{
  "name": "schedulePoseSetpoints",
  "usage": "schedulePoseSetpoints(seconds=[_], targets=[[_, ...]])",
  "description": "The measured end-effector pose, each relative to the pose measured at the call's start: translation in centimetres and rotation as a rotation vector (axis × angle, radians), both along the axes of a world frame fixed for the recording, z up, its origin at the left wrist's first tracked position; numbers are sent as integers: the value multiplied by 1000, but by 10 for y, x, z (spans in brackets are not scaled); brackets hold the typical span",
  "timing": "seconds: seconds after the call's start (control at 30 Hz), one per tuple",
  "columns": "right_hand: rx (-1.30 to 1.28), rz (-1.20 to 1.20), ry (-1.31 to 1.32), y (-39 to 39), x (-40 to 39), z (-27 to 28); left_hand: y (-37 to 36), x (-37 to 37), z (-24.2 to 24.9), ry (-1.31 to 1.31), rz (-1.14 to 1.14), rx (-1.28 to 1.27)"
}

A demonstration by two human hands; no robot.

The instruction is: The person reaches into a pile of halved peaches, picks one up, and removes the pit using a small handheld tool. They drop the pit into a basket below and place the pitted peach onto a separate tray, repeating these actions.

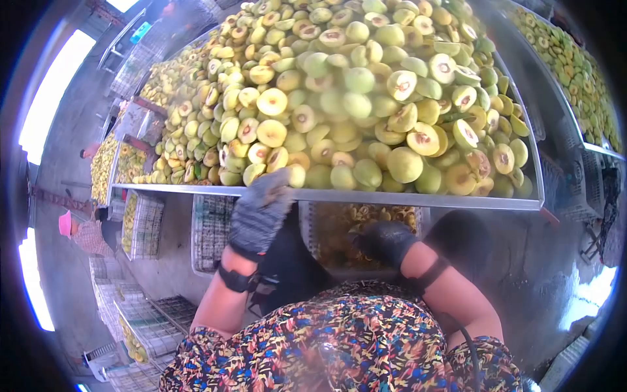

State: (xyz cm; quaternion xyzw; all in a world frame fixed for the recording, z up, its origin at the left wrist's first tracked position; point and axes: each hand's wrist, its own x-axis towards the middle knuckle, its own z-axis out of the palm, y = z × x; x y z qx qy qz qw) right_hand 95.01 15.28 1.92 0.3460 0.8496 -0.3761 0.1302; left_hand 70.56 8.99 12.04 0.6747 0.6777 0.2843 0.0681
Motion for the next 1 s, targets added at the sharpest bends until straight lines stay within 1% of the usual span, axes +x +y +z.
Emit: schedulePoseSetpoints(seconds=[0.03,0.07,0.1,0.13,0.17,0.2,0.23,0.27,0.3,0.37,0.4,0.47,0.5,0.6,0.63,0.7,0.73,0.77,0.8,0.83,0.9,0.93,0.97,1.0], targets=[[3,-18,-4,0,7,11,22,22,7,-69,-49,-123],[-48,-16,89,-2,18,26,40,37,3,-73,-71,-120],[-95,-13,181,-5,29,39,56,51,-2,37,-61,-233],[-88,-31,175,-9,40,47,66,64,-7,150,-47,-341],[-54,-59,195,-15,50,54,73,75,-17,148,-60,-333],[-21,-87,219,-18,58,60,78,83,-29,275,-48,-265],[-16,-97,221,-19,64,70,82,93,-26,402,-35,-197],[-53,-152,192,-21,68,80,84,102,-15,398,-3,-347],[-90,-206,164,-24,71,84,90,105,-15,404,-13,-344],[-64,-205,200,-28,77,84,99,107,-17,450,-222,-276],[-36,-191,231,-30,78,86,101,108,-15,459,-219,-267],[-51,-220,234,-32,71,95,108,110,-4,411,-258,-398],[-75,-256,224,-33,68,101,112,114,1,422,-254,-375],[-40,-313,301,-42,66,122,119,130,14,472,-175,-630],[-14,-310,300,-46,68,126,119,129,17,470,-171,-604],[89,-328,338,-52,76,130,119,120,12,450,-242,-593],[111,-327,338,-51,82,133,112,112,2,375,-198,-408],[62,-404,326,-50,89,134,108,98,-12,162,-183,-313],[3,-484,315,-52,91,134,101,86,-17,-132,-195,-249],[-4,-487,315,-55,91,137,91,75,-21,-430,-199,-192],[-26,-604,692,-53,85,153,71,56,-15,-1441,-71,-346],[-121,-622,633,-49,77,162,50,50,-12,-1859,-324,-260],[-128,-592,637,-45,66,161,33,50,-2,-1854,-306,-231],[-89,-536,640,-41,54,156,19,54,9,-1954,-365,-173]])
